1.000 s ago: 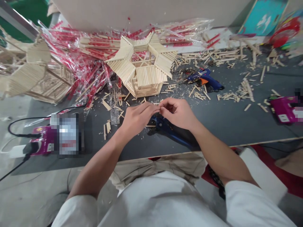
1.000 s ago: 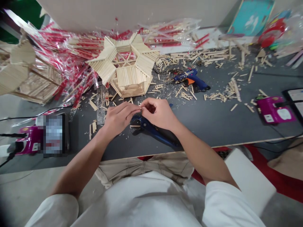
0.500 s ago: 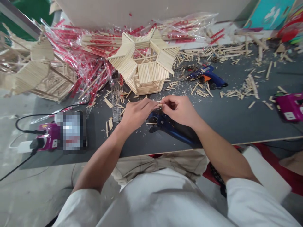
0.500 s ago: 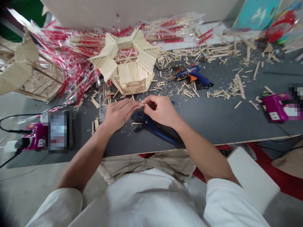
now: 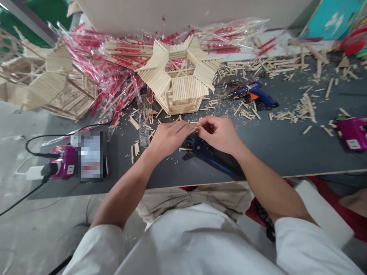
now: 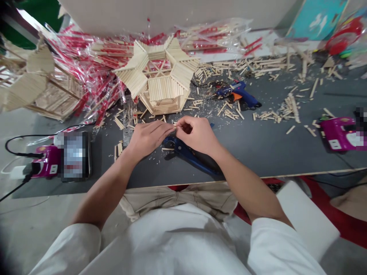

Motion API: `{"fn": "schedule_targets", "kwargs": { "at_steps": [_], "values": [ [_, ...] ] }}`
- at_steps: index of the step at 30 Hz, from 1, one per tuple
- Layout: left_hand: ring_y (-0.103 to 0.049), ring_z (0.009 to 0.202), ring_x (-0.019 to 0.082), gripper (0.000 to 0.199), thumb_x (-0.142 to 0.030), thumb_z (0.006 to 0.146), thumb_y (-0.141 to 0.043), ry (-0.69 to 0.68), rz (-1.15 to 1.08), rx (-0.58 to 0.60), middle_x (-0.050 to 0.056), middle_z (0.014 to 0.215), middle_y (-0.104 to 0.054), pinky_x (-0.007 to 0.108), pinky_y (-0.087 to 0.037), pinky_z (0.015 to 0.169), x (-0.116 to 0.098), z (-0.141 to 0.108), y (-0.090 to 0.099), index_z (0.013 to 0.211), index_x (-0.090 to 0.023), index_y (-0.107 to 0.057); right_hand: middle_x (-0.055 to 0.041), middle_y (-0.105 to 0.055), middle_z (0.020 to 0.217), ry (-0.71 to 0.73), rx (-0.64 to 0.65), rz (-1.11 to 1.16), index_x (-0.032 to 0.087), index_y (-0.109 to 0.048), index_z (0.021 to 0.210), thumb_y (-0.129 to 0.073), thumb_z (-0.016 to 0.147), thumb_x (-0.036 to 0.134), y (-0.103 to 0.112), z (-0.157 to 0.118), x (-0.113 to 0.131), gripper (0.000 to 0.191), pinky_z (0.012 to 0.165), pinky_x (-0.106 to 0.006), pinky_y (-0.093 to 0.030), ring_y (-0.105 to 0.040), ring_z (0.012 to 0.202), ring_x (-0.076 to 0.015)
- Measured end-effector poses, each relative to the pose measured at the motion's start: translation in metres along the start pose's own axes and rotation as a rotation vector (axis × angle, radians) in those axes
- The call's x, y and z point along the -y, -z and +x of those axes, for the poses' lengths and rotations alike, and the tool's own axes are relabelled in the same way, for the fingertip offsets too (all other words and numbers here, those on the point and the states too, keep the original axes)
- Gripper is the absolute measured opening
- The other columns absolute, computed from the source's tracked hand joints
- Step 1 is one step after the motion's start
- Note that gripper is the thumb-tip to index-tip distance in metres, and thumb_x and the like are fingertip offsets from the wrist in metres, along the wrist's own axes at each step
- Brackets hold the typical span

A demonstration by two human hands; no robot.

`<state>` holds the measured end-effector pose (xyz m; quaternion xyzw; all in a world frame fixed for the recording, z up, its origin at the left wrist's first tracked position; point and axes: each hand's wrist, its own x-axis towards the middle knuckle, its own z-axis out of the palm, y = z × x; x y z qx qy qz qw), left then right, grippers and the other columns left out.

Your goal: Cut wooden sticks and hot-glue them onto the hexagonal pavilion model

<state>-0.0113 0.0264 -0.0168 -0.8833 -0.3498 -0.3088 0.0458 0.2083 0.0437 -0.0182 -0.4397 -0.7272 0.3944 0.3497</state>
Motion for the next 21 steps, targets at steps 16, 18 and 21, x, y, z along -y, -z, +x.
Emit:
{"fn": "schedule_targets", "kwargs": {
  "at_steps": [16,18,21],
  "values": [
    [-0.076,0.084,0.013,0.015,-0.028,0.107,-0.063,0.205,-0.105,-0.207,0.003,0.095,-0.081,0.022,-0.052,0.072,0.011,-0.005,-0.005,0.108,-0.020,-0.075,-0.0313,-0.042,0.163,0.144,0.448,-0.847,-0.001,-0.030,0.166,-0.092,0.076,0.057,0.040,-0.070,0.004,0.124,0.128,-0.066,-0.032,-0.033,0.155,-0.0515],
    [-0.076,0.084,0.013,0.016,-0.029,0.108,-0.062,0.214,-0.102,-0.220,0.003,0.095,-0.081,0.022,-0.053,0.073,0.010,-0.004,-0.007,0.108,-0.020,-0.075,-0.0317,-0.050,0.152,0.133,0.393,-0.911,-0.007,-0.037,0.160,-0.081,0.091,0.044,0.032,-0.073,0.009,0.097,0.124,-0.061,-0.039,-0.044,0.146,-0.0490],
    [-0.076,0.084,0.012,0.014,-0.027,0.107,-0.063,0.206,-0.107,-0.252,0.003,0.096,-0.082,0.021,-0.054,0.074,0.009,-0.003,-0.007,0.107,-0.020,-0.075,-0.0331,-0.055,0.142,0.140,0.326,-0.998,-0.013,-0.044,0.154,-0.068,0.100,0.030,0.021,-0.076,0.015,0.073,0.117,-0.059,-0.045,-0.052,0.134,-0.0480]
  ]
}}
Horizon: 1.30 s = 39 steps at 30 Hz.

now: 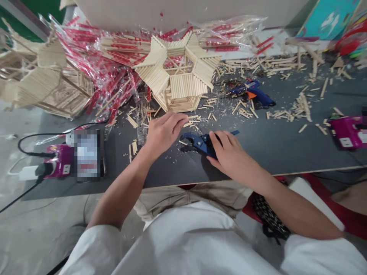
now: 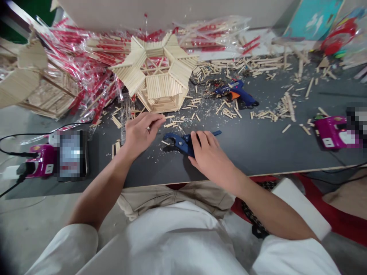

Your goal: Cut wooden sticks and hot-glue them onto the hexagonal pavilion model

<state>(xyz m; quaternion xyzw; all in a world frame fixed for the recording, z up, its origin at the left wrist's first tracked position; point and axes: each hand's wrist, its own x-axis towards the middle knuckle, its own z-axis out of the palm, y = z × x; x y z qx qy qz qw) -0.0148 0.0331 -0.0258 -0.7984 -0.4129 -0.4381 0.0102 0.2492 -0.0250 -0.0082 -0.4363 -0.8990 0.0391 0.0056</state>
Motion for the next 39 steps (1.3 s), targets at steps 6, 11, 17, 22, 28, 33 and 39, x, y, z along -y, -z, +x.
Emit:
{"fn": "schedule_targets", "kwargs": {
  "at_steps": [6,11,17,22,28,33,39],
  "values": [
    [-0.076,0.082,0.012,0.009,-0.024,0.105,-0.066,-0.004,0.012,-0.084,0.003,0.096,-0.082,0.021,-0.054,0.072,0.000,0.001,0.001,0.108,-0.020,-0.073,-0.0295,-0.062,0.133,-0.098,-0.072,0.047,-0.006,-0.050,0.152,-0.049,0.109,0.032,-0.003,-0.006,-0.002,0.057,0.102,-0.057,-0.053,-0.060,0.122,-0.0447],
    [-0.077,0.084,0.012,0.006,-0.018,0.102,-0.070,0.012,0.013,-0.155,0.002,0.096,-0.082,0.021,-0.054,0.073,-0.005,0.002,0.001,0.107,-0.020,-0.072,-0.0136,-0.071,0.106,-0.297,-0.047,0.594,0.016,-0.065,0.128,-0.035,0.113,0.052,0.018,-0.010,-0.014,0.049,0.082,-0.043,-0.054,-0.068,0.095,-0.0302],
    [-0.078,0.089,0.013,0.007,-0.021,0.104,-0.068,0.046,0.017,-0.123,0.003,0.100,-0.083,0.021,-0.055,0.075,-0.011,-0.001,0.000,0.108,-0.019,-0.072,-0.0025,-0.066,0.090,-0.380,0.022,1.024,0.022,-0.063,0.101,-0.050,0.105,0.068,0.030,-0.004,0.003,0.048,0.073,-0.032,-0.046,-0.058,0.081,-0.0204],
    [-0.077,0.085,0.012,0.009,-0.024,0.105,-0.067,0.064,0.053,-0.115,0.003,0.097,-0.082,0.021,-0.054,0.075,-0.010,-0.001,0.002,0.107,-0.019,-0.074,-0.0018,-0.065,0.087,-0.396,0.008,1.077,0.021,-0.063,0.100,-0.053,0.104,0.066,0.027,0.006,0.020,0.047,0.072,-0.033,-0.044,-0.057,0.078,-0.0205],
    [-0.078,0.087,0.014,0.018,-0.030,0.109,-0.060,0.082,0.057,-0.043,0.004,0.099,-0.083,0.022,-0.055,0.077,-0.014,-0.002,0.001,0.108,-0.019,-0.075,-0.0049,-0.069,0.094,-0.365,-0.066,1.063,0.021,-0.063,0.105,-0.052,0.106,0.063,0.030,0.018,0.034,0.044,0.076,-0.036,-0.046,-0.061,0.084,-0.0235],
    [-0.077,0.087,0.013,0.017,-0.028,0.109,-0.060,0.065,0.048,-0.043,0.005,0.100,-0.082,0.022,-0.053,0.075,-0.014,-0.003,0.001,0.111,-0.019,-0.074,-0.0066,-0.069,0.097,-0.367,-0.105,1.030,0.021,-0.064,0.110,-0.049,0.107,0.061,0.027,0.021,0.041,0.043,0.081,-0.038,-0.049,-0.062,0.088,-0.0254],
    [-0.075,0.079,0.013,0.016,-0.025,0.110,-0.057,0.019,0.107,-0.046,0.004,0.095,-0.081,0.023,-0.049,0.069,-0.013,-0.001,0.004,0.108,-0.018,-0.072,-0.0096,-0.069,0.105,-0.344,-0.166,0.965,0.021,-0.065,0.121,-0.050,0.108,0.056,0.021,0.021,0.048,0.040,0.091,-0.043,-0.051,-0.065,0.100,-0.0288]
  ]
}}
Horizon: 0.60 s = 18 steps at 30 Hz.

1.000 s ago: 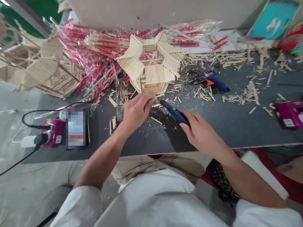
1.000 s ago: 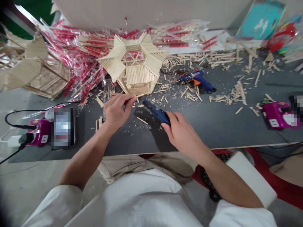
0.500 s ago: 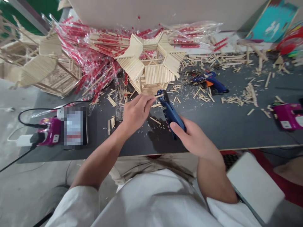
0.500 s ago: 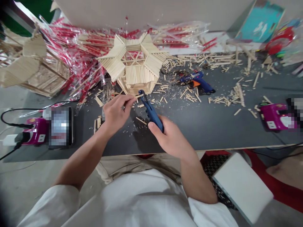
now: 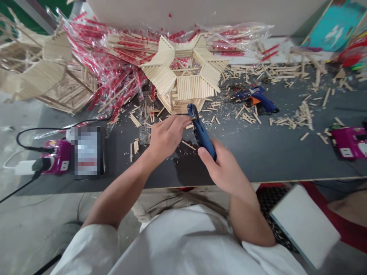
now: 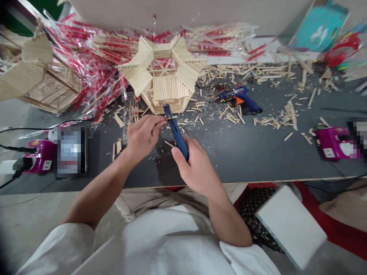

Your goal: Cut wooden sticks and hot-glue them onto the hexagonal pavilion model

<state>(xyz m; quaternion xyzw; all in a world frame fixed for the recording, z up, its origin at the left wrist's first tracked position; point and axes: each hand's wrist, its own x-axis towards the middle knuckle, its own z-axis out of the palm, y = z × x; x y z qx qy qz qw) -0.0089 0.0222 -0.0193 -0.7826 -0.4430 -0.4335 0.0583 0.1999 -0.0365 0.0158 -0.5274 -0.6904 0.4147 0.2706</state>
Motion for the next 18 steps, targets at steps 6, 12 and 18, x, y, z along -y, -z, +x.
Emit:
{"fn": "schedule_targets", "kwargs": {
  "at_steps": [6,12,18],
  "values": [
    [-0.074,0.077,0.012,0.012,-0.021,0.108,-0.058,-0.067,0.036,-0.024,0.003,0.094,-0.080,0.024,-0.047,0.066,0.0017,0.0012,0.0026,0.106,-0.019,-0.070,-0.0146,-0.070,0.116,0.023,-0.017,-0.065,0.021,-0.064,0.126,-0.048,0.109,0.051,-0.0047,-0.0008,0.0044,0.038,0.097,-0.048,-0.053,-0.067,0.107,-0.0322],
    [-0.075,0.084,0.016,0.016,-0.021,0.109,-0.056,-0.112,0.091,0.019,0.006,0.100,-0.080,0.027,-0.051,0.072,0.0069,-0.0010,0.0050,0.115,-0.019,-0.070,-0.0157,-0.070,0.122,0.019,-0.011,-0.052,0.021,-0.065,0.125,-0.048,0.109,0.051,-0.0062,-0.0020,0.0048,0.038,0.103,-0.050,-0.052,-0.066,0.113,-0.0329],
    [-0.077,0.090,0.018,0.019,-0.023,0.110,-0.054,-0.123,0.073,0.060,0.007,0.104,-0.080,0.028,-0.055,0.078,0.0072,-0.0034,0.0045,0.121,-0.020,-0.070,-0.0151,-0.070,0.122,0.009,-0.056,-0.009,0.020,-0.066,0.125,-0.050,0.109,0.052,-0.0093,-0.0051,0.0012,0.040,0.104,-0.050,-0.051,-0.066,0.115,-0.0327]
  ]
}}
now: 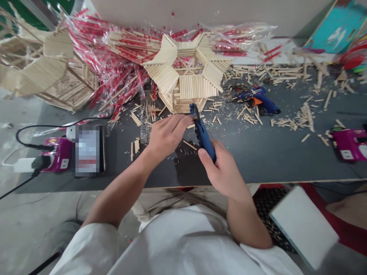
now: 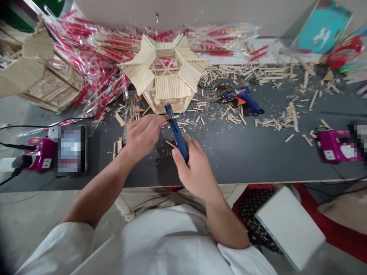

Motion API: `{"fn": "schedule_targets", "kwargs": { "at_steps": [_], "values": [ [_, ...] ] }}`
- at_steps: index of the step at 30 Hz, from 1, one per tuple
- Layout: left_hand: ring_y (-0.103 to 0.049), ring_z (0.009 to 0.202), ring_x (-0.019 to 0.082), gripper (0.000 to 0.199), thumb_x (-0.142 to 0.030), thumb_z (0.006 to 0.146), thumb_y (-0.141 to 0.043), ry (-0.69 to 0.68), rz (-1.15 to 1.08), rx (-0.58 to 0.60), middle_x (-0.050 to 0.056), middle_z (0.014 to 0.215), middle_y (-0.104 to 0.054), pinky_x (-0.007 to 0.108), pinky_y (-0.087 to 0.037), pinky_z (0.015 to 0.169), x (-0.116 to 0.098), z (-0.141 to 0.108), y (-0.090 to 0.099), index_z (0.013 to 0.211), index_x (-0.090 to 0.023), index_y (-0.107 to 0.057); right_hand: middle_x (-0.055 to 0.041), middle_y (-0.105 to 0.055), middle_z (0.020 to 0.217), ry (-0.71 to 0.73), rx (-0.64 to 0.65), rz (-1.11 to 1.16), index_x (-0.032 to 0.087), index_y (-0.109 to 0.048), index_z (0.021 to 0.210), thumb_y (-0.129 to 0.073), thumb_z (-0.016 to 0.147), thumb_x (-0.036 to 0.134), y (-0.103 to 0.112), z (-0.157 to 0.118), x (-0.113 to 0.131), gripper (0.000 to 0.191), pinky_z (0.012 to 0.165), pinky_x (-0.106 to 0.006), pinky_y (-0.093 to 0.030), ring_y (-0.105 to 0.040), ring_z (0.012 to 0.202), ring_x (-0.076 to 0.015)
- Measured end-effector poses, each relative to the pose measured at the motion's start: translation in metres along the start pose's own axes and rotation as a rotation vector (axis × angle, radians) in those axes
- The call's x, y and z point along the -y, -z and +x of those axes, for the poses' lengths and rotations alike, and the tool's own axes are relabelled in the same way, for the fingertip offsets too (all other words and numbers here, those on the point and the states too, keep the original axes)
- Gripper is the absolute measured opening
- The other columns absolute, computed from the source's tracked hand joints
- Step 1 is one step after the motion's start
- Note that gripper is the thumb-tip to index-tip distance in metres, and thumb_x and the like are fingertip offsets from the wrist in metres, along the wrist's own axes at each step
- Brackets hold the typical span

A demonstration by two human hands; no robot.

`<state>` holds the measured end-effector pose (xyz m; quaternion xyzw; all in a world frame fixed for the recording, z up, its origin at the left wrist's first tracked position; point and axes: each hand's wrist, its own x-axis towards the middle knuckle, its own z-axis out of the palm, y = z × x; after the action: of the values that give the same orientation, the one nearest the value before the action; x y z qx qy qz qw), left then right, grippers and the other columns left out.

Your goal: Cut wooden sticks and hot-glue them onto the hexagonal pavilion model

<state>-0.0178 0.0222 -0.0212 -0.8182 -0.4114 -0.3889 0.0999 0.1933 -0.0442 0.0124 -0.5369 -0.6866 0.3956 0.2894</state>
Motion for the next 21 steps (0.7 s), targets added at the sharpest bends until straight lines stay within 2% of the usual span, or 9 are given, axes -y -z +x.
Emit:
{"fn": "schedule_targets", "kwargs": {
  "at_steps": [7,16,21],
  "values": [
    [-0.077,0.088,0.017,0.013,-0.021,0.108,-0.058,0.001,-0.021,-0.039,0.005,0.100,-0.080,0.027,-0.054,0.076,-0.0026,0.0008,-0.0025,0.118,-0.020,-0.066,-0.0147,-0.070,0.123,-0.018,0.010,0.022,0.021,-0.064,0.134,-0.050,0.109,0.053,0.0004,-0.0013,0.0003,0.043,0.103,-0.050,-0.053,-0.067,0.114,-0.0330],
    [-0.078,0.088,0.017,0.015,-0.022,0.110,-0.055,0.048,-0.033,-0.023,0.006,0.103,-0.081,0.027,-0.054,0.075,-0.0073,0.0013,-0.0009,0.116,-0.020,-0.068,-0.0132,-0.070,0.124,-0.002,-0.018,0.063,0.021,-0.064,0.130,-0.052,0.109,0.051,0.0003,-0.0045,0.0005,0.039,0.107,-0.048,-0.051,-0.066,0.116,-0.0311],
    [-0.076,0.085,0.017,0.013,-0.023,0.109,-0.056,0.019,-0.010,-0.020,0.005,0.100,-0.080,0.027,-0.052,0.073,-0.0043,0.0020,-0.0007,0.115,-0.020,-0.067,-0.0152,-0.069,0.127,0.022,0.019,0.001,0.020,-0.064,0.130,-0.049,0.110,0.050,0.0026,-0.0019,-0.0004,0.039,0.106,-0.050,-0.052,-0.066,0.118,-0.0327]
  ]
}}
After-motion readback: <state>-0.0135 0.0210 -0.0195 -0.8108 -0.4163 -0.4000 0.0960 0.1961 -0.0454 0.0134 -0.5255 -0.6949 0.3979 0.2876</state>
